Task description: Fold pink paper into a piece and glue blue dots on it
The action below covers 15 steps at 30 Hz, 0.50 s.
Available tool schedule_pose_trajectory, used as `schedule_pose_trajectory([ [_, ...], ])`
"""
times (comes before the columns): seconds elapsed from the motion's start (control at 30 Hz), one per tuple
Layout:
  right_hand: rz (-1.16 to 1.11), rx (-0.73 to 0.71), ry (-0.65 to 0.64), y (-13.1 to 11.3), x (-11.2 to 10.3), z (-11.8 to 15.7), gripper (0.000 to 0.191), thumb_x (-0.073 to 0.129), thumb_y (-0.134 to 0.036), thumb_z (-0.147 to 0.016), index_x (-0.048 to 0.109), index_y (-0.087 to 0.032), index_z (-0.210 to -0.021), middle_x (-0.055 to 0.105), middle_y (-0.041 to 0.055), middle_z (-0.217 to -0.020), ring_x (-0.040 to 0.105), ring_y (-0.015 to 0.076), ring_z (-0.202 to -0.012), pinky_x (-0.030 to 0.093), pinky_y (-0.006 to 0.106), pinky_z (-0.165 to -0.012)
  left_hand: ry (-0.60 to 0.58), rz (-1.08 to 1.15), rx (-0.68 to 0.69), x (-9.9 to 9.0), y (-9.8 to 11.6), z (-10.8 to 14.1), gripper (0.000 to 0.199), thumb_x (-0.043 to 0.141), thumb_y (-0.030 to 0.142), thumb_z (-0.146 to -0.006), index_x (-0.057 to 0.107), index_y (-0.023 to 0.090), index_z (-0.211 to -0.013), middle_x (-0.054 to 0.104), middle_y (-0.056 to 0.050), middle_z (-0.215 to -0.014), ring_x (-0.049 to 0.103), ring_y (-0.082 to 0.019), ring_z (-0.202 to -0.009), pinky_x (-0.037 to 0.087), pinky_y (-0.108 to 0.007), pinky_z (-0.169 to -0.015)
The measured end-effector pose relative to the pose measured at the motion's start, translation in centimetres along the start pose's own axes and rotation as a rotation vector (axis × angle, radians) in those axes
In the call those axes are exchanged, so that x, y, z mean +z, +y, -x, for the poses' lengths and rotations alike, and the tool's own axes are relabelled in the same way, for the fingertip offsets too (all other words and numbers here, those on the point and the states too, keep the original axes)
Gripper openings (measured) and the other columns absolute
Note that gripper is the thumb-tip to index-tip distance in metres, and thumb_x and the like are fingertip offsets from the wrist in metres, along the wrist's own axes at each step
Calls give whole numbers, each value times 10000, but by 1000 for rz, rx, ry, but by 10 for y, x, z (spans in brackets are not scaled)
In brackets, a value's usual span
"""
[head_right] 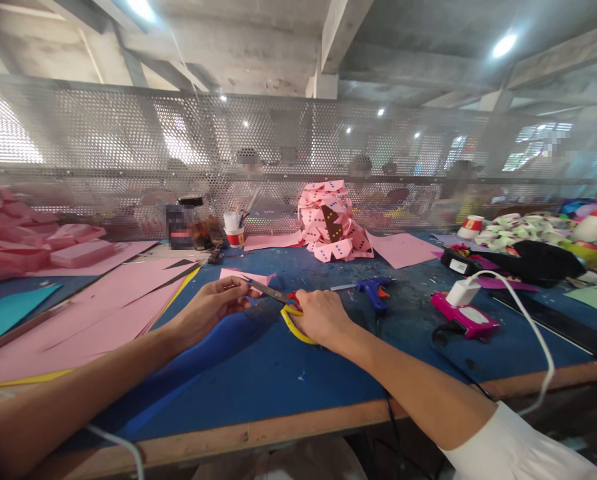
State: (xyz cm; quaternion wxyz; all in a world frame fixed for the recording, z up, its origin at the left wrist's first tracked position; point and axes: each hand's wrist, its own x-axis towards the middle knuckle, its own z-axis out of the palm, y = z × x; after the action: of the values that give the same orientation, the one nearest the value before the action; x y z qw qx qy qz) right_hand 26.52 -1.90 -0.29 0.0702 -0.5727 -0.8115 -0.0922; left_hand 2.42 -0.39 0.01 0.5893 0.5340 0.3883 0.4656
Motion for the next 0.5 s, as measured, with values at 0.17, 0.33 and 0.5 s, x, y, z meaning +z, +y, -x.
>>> schedule_pose_trajectory([
  [0.17, -3, -4, 11, 1, 1, 0, 324, 458, -501, -952, 626, -224, -956, 758, 83, -832, 733, 280, -784, 425, 295, -641, -4, 2, 7, 1, 2, 0, 243, 773, 367, -797, 660, 156, -842, 745, -79, -985, 639, -129, -721, 499, -277, -728],
  [0.33, -60, -9, 46, 1, 0, 0, 309, 445, -491, -962, 581, -223, -1036, 742, 61, -963, 720, 257, -833, 438, 306, -686, 27, -13, 20, 2, 4, 0, 247, 785, 370, -785, 695, 154, -865, 745, -70, -979, 631, -124, -733, 492, -264, -726],
  [0.5, -59, -40, 88, 0, 1, 2, 340, 460, -515, -943, 555, -205, -1047, 687, 71, -1055, 703, 248, -834, 440, 311, -671, 49, 12, 39, 2, 4, 1, 214, 788, 335, -782, 692, 154, -843, 740, -42, -908, 619, -108, -712, 483, -240, -700],
])
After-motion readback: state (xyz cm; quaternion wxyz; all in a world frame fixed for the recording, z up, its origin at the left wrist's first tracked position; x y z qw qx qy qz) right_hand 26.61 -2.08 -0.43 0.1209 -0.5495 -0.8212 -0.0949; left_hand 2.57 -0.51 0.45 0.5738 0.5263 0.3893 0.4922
